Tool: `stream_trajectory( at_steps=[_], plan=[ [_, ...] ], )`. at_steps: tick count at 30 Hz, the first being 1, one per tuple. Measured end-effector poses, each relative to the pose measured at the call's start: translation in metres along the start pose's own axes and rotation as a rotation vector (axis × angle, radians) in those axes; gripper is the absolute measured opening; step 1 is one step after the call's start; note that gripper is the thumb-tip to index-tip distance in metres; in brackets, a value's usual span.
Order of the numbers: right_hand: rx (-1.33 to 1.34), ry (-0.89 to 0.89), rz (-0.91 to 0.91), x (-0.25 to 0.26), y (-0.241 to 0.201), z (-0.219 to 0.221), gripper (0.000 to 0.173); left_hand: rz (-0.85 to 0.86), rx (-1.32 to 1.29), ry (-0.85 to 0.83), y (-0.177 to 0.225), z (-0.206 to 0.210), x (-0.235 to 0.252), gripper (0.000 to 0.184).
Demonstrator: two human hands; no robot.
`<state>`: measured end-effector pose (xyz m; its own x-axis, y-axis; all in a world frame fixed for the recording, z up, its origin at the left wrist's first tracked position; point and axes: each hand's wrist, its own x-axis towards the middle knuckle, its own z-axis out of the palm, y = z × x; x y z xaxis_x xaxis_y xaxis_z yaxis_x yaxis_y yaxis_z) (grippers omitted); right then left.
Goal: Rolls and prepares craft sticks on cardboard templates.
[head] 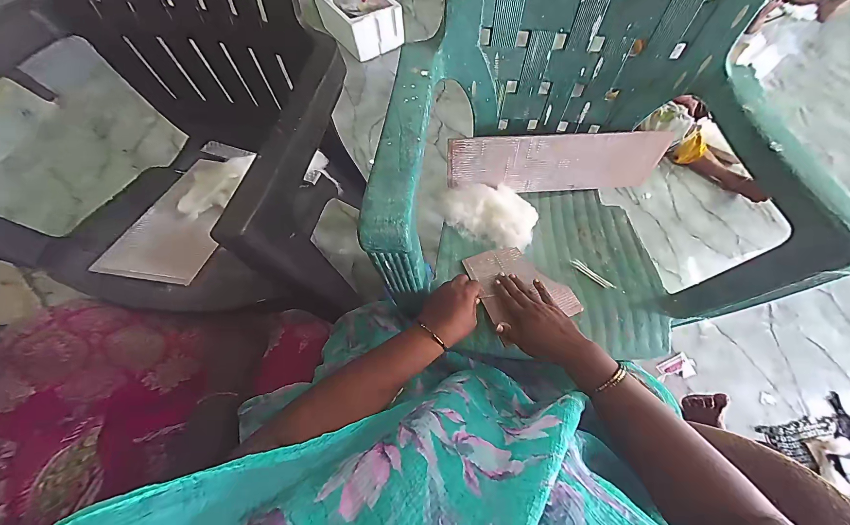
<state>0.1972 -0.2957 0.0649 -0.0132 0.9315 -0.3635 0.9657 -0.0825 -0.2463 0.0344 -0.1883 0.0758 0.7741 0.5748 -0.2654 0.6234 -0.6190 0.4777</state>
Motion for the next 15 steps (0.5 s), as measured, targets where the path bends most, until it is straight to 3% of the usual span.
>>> stream_trajectory(
  at_steps=[6, 10, 13, 15],
  plan=[
    [0.007, -0.043, -0.078, -0.053, -0.003, 0.004, 0.071, 0.040, 0.019, -0.131, 0.014, 0.003, -0.014, 0.030],
    [0.149, 0.599, -0.306, -0.064, 0.013, 0.031, 0.037, 0.071, 0.036, -0.112, 0.017, 0.007, -0.021, 0.029],
    [0.136, 0.822, -0.225, -0.063, 0.013, 0.033, 0.023, 0.089, 0.009, -0.097, 0.022, 0.005, -0.029, 0.030],
    [0.100, 0.877, -0.145, -0.060, 0.010, 0.031, 0.020, 0.120, -0.019, -0.079, 0.027, 0.002, -0.036, 0.030]
  ],
)
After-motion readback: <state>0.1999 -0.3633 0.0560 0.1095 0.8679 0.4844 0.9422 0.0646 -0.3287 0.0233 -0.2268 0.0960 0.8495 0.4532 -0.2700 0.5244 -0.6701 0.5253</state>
